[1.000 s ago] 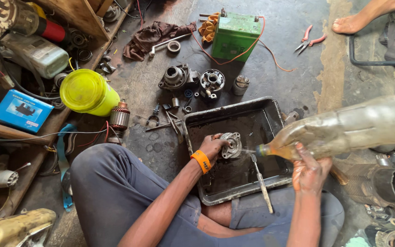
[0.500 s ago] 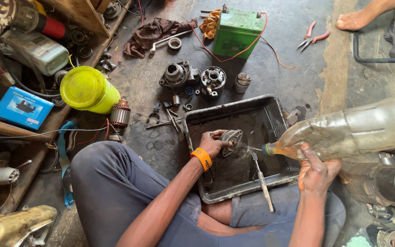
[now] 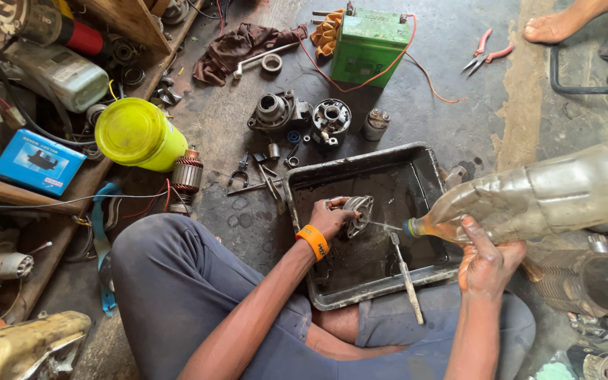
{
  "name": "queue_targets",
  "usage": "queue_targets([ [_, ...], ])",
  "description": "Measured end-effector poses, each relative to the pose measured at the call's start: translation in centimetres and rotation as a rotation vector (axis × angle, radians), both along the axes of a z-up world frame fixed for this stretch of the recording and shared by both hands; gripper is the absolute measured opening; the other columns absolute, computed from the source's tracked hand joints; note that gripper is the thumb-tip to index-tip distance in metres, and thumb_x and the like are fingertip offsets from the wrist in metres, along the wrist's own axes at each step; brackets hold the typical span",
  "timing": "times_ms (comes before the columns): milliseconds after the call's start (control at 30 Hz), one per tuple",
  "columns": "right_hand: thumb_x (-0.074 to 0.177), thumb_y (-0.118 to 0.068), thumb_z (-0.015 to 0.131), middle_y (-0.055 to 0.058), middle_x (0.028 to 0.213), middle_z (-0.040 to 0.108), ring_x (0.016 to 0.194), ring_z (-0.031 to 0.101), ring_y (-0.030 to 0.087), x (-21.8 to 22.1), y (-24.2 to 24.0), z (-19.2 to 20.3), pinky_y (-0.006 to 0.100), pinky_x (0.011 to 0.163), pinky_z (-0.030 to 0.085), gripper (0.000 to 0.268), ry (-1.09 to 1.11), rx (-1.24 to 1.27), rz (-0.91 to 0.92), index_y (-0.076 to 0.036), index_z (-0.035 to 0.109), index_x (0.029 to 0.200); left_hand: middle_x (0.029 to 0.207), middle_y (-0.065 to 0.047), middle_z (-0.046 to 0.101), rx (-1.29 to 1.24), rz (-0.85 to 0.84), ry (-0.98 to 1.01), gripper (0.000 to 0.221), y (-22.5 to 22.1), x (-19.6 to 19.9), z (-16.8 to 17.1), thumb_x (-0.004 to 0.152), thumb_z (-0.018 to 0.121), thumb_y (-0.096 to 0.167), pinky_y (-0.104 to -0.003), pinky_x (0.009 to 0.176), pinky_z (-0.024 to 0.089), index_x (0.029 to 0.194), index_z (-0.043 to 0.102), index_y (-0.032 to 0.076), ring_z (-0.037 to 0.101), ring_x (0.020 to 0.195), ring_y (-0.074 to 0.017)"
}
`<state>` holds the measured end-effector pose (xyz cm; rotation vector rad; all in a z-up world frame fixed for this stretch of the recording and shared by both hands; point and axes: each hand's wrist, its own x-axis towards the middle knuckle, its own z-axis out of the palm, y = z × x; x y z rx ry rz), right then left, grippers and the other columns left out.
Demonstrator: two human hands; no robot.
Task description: The person scrubs a small metal component with a brush in a tray of dark liquid, then pours a clear solvent from a plastic bottle over the part and other disassembled mechanical pieces. The person also rinses their hands with the solvent.
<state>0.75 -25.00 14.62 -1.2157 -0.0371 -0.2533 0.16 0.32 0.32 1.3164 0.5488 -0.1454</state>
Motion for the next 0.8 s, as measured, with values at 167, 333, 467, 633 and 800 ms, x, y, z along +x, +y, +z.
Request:
queue_targets([
  [167, 0.083, 0.013, 0.075, 0.017, 0.119, 0.064, 0.104, 0.068, 0.025, 0.0, 0.3, 0.0, 0.043, 0.092, 0.062, 0.046, 0.02, 0.047, -0.023, 0.011, 0.058, 0.125, 0.092, -0.004, 0.078, 0.038, -0.012, -0.03, 0.033, 0.1, -0.2, 0.2, 0.075, 0.08, 0.007, -0.025, 0.073, 0.055, 0.107, 0.077, -0.001, 0.067, 0.078, -0.0085],
  [333, 0.083, 0.012, 0.077, 0.015, 0.118, 0.064, 0.102, 0.067, 0.023, 0.2, -0.1, -0.6, 0.039, 0.09, 0.062, 0.045, 0.038, 0.054, -0.073, 0.009, 0.059, 0.124, 0.091, -0.003, 0.078, 0.09, -0.02, -0.037, 0.033, -0.1, -0.1, -0.2, 0.074, 0.081, 0.008, -0.025, 0.075, 0.054, 0.106, 0.078, 0.0, 0.066, 0.079, -0.0081],
  [467, 0.086, 0.011, 0.078, 0.017, 0.118, 0.064, 0.1, 0.066, 0.024, 0.3, -0.7, -1.7, 0.038, 0.088, 0.061, 0.042, 0.064, 0.013, -0.079, 0.011, 0.059, 0.123, 0.09, -0.003, 0.078, 0.087, -0.025, -0.059, 0.03, -0.1, 0.0, -0.9, 0.075, 0.081, 0.008, -0.025, 0.074, 0.054, 0.103, 0.078, 0.0, 0.066, 0.078, -0.0083],
  [633, 0.088, 0.012, 0.077, 0.016, 0.122, 0.062, 0.104, 0.065, 0.024, 0.6, -0.5, -2.3, 0.038, 0.087, 0.06, 0.045, 0.06, 0.052, -0.067, 0.01, 0.056, 0.128, 0.087, -0.004, 0.076, 0.099, -0.036, -0.059, 0.026, -0.1, 0.1, -1.5, 0.076, 0.08, 0.008, -0.027, 0.07, 0.053, 0.1, 0.076, -0.002, 0.064, 0.075, -0.0092],
  [800, 0.088, -0.003, 0.069, 0.017, 0.124, 0.066, 0.106, 0.071, 0.032, 1.0, -0.5, -2.3, 0.052, 0.083, 0.066, 0.045, 0.231, 0.208, 0.064, 0.005, 0.056, 0.13, 0.088, -0.005, 0.075, 0.07, -0.032, -0.042, 0.025, -0.5, -0.1, -0.9, 0.079, 0.08, 0.011, -0.024, 0.067, 0.051, 0.1, 0.076, -0.002, 0.062, 0.074, -0.0071],
])
